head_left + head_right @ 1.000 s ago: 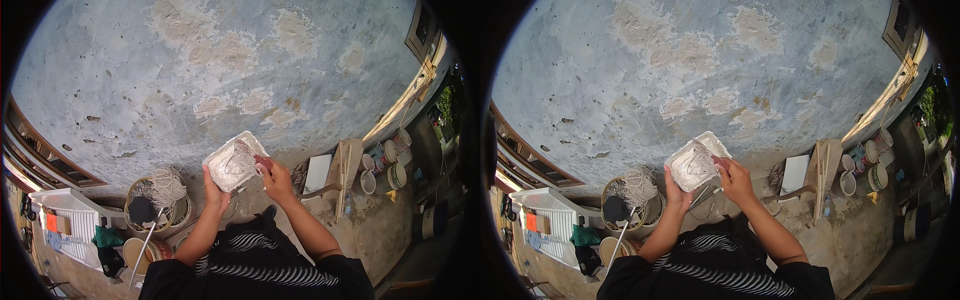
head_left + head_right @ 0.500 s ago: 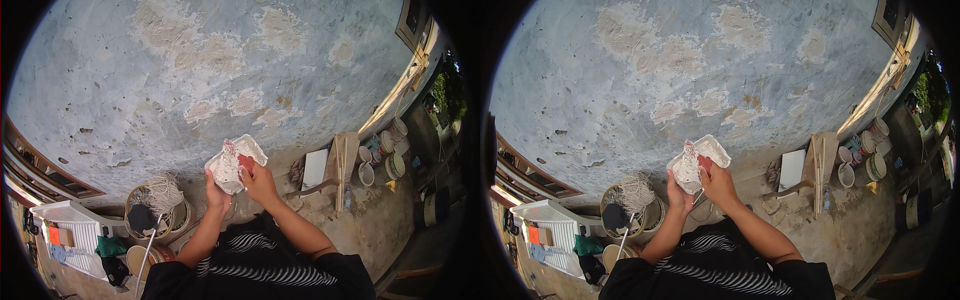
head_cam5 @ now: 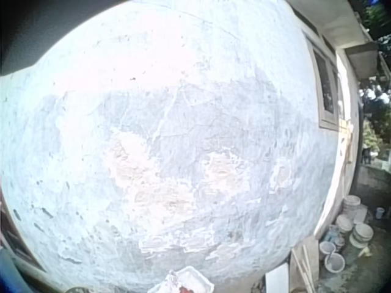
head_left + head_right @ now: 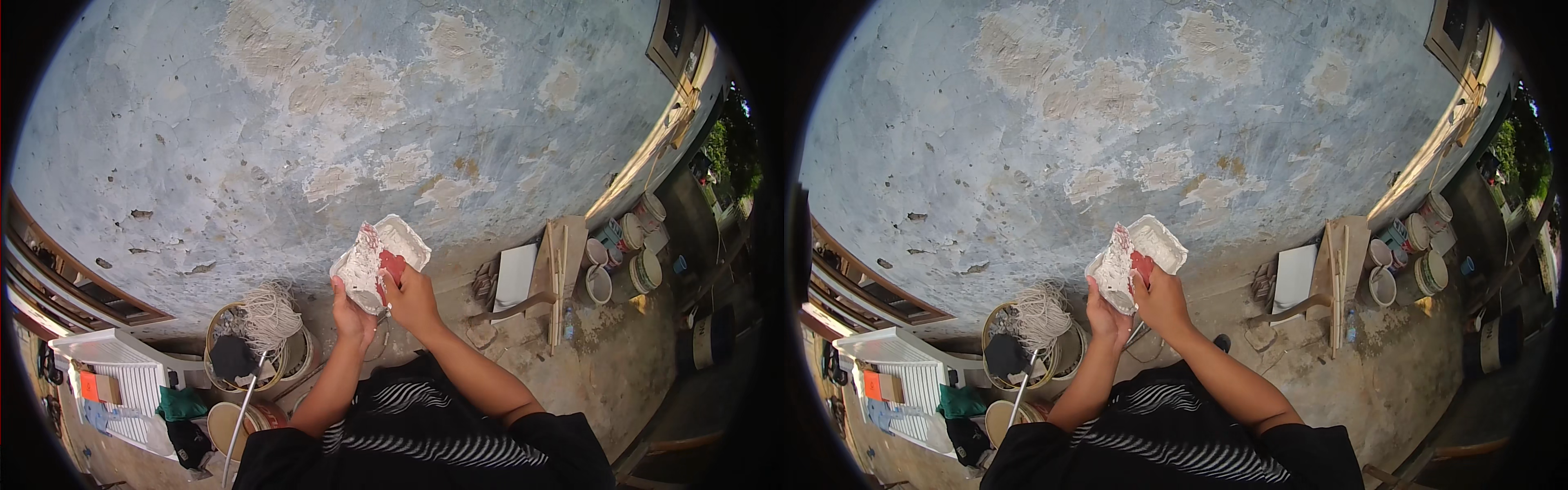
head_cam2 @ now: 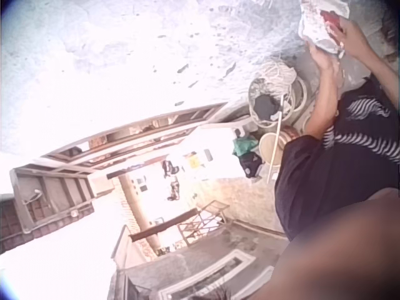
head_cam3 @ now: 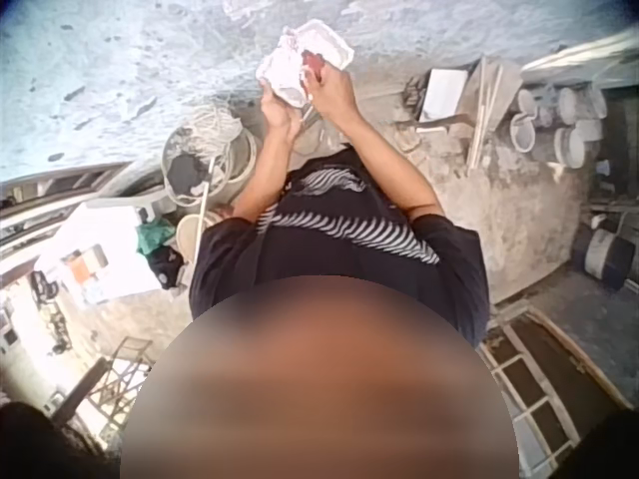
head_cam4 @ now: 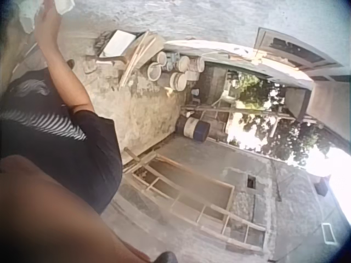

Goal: The person is mixing plaster in a container and using a putty knife to apply it to cracks and holes in an exterior wall.

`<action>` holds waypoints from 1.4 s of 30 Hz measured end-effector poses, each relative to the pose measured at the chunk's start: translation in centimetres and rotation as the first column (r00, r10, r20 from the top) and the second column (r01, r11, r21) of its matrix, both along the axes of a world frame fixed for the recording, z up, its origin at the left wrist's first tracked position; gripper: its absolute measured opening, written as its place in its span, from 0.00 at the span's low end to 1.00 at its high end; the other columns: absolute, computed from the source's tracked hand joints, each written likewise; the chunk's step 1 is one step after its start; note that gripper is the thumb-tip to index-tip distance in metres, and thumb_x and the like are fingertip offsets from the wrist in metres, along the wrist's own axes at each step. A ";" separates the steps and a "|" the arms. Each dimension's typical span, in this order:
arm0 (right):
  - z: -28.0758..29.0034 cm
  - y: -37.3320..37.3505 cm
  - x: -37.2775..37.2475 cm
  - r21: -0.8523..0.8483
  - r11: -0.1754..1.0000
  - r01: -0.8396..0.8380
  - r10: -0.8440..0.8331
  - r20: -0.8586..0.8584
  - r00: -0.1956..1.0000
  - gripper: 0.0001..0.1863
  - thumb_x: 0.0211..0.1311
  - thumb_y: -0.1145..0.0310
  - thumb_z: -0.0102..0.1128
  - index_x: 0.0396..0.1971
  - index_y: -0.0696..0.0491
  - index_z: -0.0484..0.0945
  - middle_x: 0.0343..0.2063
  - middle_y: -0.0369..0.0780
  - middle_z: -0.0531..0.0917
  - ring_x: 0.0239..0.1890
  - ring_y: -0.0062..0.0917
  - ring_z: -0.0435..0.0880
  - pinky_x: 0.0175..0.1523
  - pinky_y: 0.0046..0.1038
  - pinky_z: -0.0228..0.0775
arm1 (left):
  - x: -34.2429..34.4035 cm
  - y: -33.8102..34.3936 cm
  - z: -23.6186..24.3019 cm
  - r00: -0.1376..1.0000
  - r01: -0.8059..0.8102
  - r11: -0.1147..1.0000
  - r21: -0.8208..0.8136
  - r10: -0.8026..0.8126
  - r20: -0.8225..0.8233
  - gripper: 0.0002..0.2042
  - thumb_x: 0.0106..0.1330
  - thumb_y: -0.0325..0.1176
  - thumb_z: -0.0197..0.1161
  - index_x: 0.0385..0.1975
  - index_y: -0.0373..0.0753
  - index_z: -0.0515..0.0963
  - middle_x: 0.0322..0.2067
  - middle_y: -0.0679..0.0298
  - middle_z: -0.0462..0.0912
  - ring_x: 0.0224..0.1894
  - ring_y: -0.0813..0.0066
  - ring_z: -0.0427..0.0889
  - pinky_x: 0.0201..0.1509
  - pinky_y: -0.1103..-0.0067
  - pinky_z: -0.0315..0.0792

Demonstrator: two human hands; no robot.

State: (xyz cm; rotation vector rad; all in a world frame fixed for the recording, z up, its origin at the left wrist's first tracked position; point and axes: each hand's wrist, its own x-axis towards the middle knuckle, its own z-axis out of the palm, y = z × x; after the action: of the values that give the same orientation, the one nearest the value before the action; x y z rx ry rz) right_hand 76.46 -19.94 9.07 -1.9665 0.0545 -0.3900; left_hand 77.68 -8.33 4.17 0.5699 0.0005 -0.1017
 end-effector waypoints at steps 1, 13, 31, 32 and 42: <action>0.3 -0.1 -0.2 -0.089 0.994 -0.055 0.056 0.005 0.998 0.10 0.64 0.68 0.61 0.32 0.61 0.79 0.18 0.48 0.81 0.19 0.29 0.80 0.27 0.31 0.68 | 0.2 0.3 -0.1 1.000 -0.002 1.000 0.000 0.002 -0.001 0.31 0.76 0.56 0.40 0.68 0.38 0.60 0.66 0.57 0.67 0.68 0.61 0.66 0.71 0.64 0.61; 2.9 -6.6 2.4 -0.367 0.927 -0.083 0.114 0.065 0.991 0.12 0.64 0.70 0.61 0.44 0.60 0.79 0.28 0.52 0.83 0.29 0.47 0.83 0.34 0.37 0.73 | -0.2 2.3 0.5 0.986 -0.104 0.994 0.025 0.106 -0.125 0.30 0.75 0.53 0.41 0.67 0.36 0.62 0.64 0.55 0.70 0.65 0.59 0.71 0.69 0.64 0.64; 4.1 -10.1 2.6 -0.249 0.968 -0.030 0.065 0.135 0.989 0.11 0.64 0.72 0.61 0.44 0.59 0.79 0.26 0.49 0.84 0.25 0.38 0.84 0.32 0.31 0.72 | -0.2 2.7 -1.4 0.984 0.007 0.997 0.077 0.007 -0.180 0.32 0.74 0.59 0.35 0.70 0.43 0.59 0.66 0.58 0.68 0.65 0.56 0.71 0.65 0.55 0.67; 3.7 -10.3 2.6 -0.217 0.976 -0.005 0.046 0.184 0.982 0.11 0.64 0.72 0.61 0.44 0.59 0.79 0.26 0.49 0.84 0.25 0.36 0.84 0.32 0.30 0.72 | -0.3 2.7 -1.3 0.983 0.032 0.997 0.064 -0.020 -0.183 0.33 0.74 0.60 0.35 0.70 0.44 0.58 0.66 0.58 0.68 0.65 0.55 0.71 0.65 0.53 0.67; 0.6 -10.2 4.0 0.088 0.993 0.079 -0.098 0.239 0.966 0.10 0.66 0.73 0.59 0.45 0.61 0.79 0.31 0.42 0.87 0.32 0.16 0.81 0.36 0.25 0.73 | -1.2 1.9 0.4 0.974 0.026 0.999 0.022 -0.020 -0.225 0.30 0.76 0.54 0.37 0.69 0.39 0.58 0.66 0.57 0.67 0.66 0.58 0.69 0.69 0.62 0.66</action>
State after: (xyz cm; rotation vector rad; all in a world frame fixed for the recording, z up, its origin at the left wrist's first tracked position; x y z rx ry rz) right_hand 80.48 -30.11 9.70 -1.8305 0.0006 -0.6753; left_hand 76.53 -6.42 4.55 0.5808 0.2162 -0.1888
